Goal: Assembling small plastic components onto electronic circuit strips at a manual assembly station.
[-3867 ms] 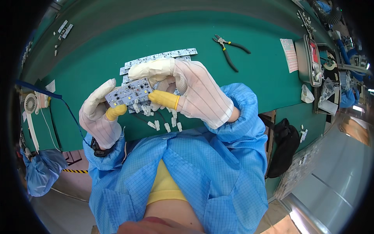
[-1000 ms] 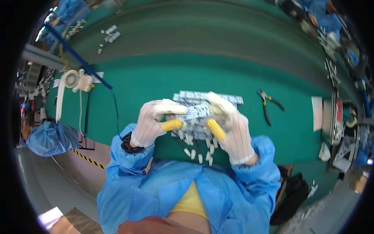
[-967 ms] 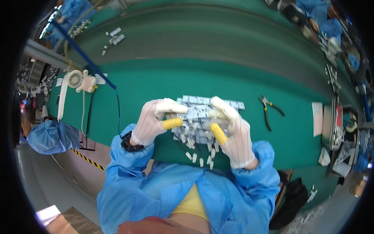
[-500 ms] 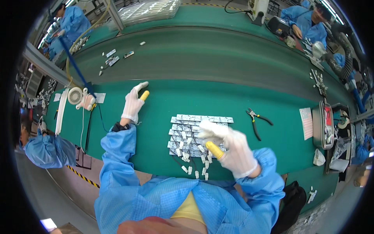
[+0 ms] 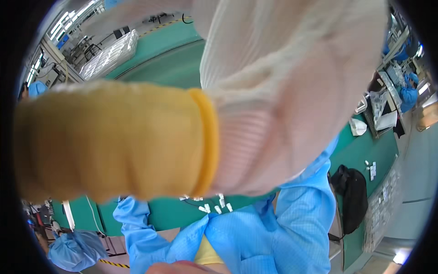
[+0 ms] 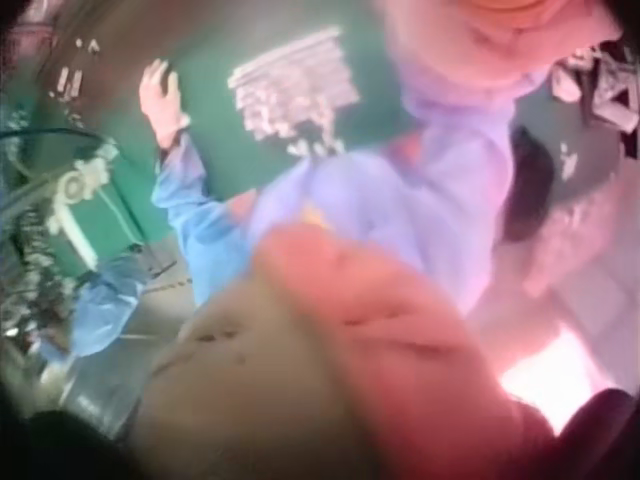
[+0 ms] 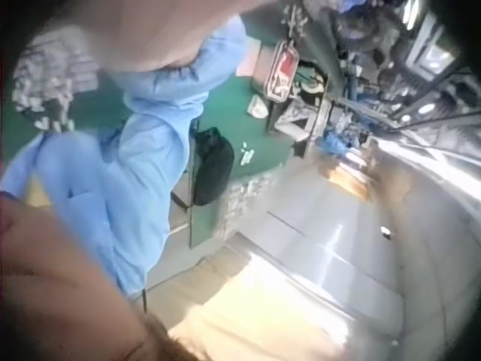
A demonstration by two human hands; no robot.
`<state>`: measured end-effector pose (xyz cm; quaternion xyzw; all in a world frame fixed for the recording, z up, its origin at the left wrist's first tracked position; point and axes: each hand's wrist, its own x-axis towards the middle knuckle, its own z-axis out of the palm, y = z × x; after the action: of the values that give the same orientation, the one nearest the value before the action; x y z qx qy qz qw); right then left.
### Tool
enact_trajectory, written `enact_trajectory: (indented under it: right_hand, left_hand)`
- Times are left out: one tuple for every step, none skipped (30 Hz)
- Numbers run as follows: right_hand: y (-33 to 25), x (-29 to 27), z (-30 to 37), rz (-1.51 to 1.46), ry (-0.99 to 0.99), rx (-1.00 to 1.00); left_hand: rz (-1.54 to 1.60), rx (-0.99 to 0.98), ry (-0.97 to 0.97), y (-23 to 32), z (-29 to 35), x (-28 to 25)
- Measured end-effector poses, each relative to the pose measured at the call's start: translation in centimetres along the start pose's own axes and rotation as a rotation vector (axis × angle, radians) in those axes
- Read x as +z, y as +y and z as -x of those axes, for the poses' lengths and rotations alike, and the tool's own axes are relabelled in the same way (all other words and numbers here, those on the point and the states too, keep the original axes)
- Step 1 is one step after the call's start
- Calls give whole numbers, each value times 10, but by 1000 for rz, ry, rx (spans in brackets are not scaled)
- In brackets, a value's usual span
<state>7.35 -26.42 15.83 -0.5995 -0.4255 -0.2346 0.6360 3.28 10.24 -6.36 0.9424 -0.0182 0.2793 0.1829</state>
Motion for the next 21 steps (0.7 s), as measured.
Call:
enact_trajectory:
  right_hand:
    - [1,1,2,-8,10,16]
    - [2,2,4,-14,19,33]
    - [3,2,5,-19,28,49]
    - [4,-1,3,-25,31,49]
    - [5,0,2,-30,36,50]
    - [5,0,0,-33,39,49]
    - [5,0,1,-29,45,57]
    - [4,0,1,-24,50,62]
    - [3,-1,0,-18,52,62]
    - [1,-1,-2,-17,48,56]
    - [2,-6,-7,-6,40,38]
    - [3,-10,-13,6,29,14]
    - [6,-12,-23,14,22,-25]
    - [8,-15,-33,23,13,-68]
    - [13,-19,-45,16,-10,-116]
    - [14,-24,-57,17,-29,-160]
    - [16,-29,-70,16,-48,-205]
    - [17,-25,-80,8,-51,-235]
    - [17,-24,-88,3,-63,-264]
    - [17,-22,-96,-3,-75,-292]
    - [16,-23,-104,-7,-90,-323]
  left_hand:
    - [-2,-1,-13,1,-1,-2]
    - [9,20,1,2,-4,-3]
    - [23,42,15,3,-5,-3]
    - [10,35,14,-1,-6,0]
    - [6,94,36,-15,-6,7]
    - [18,56,27,-22,-4,11]
    - [38,20,7,-15,-5,9]
    - [9,-4,-15,-14,-6,10]
    - [19,2,-11,-13,-7,9]
    - [-3,17,-13,-13,-6,2]
    - [-18,37,-2,-12,-10,4]
    - [10,76,7,-14,-9,5]
    - [28,52,24,-15,-6,8]
    - [25,29,6,-16,-7,5]
    - [-24,34,21,-18,-3,3]
    - [37,-61,-11,-16,3,-4]
    - [-37,11,64,-13,1,1]
    - [-27,6,64,-15,3,-1]
    - [-9,-2,66,-14,4,2]
    - [-9,-6,68,-15,3,1]
    - [-6,-9,72,-12,3,3]
